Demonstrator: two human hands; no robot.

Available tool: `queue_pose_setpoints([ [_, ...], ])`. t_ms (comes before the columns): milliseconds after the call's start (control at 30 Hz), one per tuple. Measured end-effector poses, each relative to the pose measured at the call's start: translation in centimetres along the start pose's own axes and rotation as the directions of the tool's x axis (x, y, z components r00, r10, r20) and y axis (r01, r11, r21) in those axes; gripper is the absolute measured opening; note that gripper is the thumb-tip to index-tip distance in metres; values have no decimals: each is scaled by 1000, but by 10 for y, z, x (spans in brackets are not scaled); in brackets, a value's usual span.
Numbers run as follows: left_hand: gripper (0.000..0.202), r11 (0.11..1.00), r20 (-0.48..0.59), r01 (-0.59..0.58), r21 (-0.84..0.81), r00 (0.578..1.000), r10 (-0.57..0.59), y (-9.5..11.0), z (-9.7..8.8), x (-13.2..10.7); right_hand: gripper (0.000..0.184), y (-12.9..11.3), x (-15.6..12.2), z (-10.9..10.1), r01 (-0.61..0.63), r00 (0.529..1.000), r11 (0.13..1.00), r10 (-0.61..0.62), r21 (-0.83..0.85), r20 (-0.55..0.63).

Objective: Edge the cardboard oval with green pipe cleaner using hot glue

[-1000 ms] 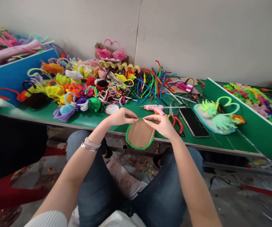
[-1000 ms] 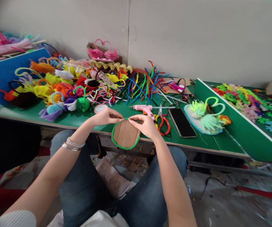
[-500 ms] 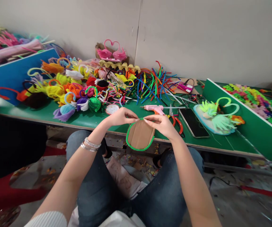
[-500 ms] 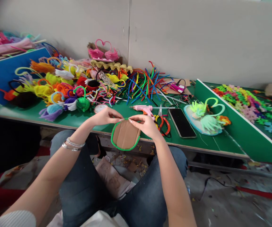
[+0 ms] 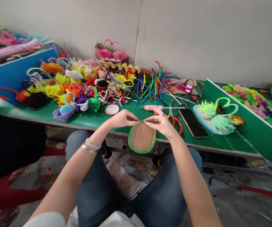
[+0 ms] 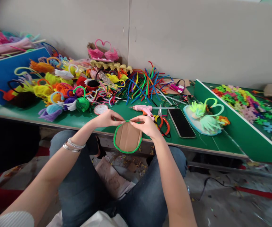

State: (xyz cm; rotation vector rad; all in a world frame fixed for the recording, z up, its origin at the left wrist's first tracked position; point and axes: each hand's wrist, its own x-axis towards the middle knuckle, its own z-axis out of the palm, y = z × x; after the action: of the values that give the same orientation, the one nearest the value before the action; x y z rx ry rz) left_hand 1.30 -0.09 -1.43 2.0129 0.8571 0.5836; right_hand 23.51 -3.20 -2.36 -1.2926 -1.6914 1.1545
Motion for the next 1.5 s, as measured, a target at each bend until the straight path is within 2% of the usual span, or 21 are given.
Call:
queue_pose_setpoints([
  [167,31,1000,-7,-9,-1,1000,9,-2,2,1,33,0,0,0,-19,1000,1000,19,7,3],
  [333,34,999,-29,-7,-54,1000,5,0,-1,1,34,-4,-1,1,-15,998,1000,16,17,-58],
  [500,37,995,-41,-5,-101,999,1,0,-2,0,38,-4,-2,-1,-45,999,992,47,120,-11],
  [733,34,991,-13,49,-121,999,-51,1,-3,2,36,-4,-1,0,-54,998,993,56,102,-17],
  [833,39,961,-9,154,-230,987,-160,2,-2,3,35,-2,0,1,-28,998,994,35,106,-60],
  [900,42,932,4,199,-302,978,-208,2,-1,3,35,-1,1,1,-2,990,993,18,114,-138],
  [1000,55,925,53,185,-333,983,-177,2,5,4,36,0,3,2,46,963,993,-16,107,-270],
  [1100,72,901,50,191,-388,981,-187,1,11,7,37,-1,4,2,95,939,992,-63,78,-339],
  [1267,68,797,44,283,-533,950,-308,-2,10,10,31,-5,5,-3,162,929,984,-125,78,-349],
  [1400,63,795,26,282,-538,948,-318,-3,2,8,38,-9,4,-9,66,949,988,-18,143,-314],
  [1500,63,785,22,265,-559,952,-306,-2,0,6,40,-10,3,-9,48,940,986,10,160,-341],
])
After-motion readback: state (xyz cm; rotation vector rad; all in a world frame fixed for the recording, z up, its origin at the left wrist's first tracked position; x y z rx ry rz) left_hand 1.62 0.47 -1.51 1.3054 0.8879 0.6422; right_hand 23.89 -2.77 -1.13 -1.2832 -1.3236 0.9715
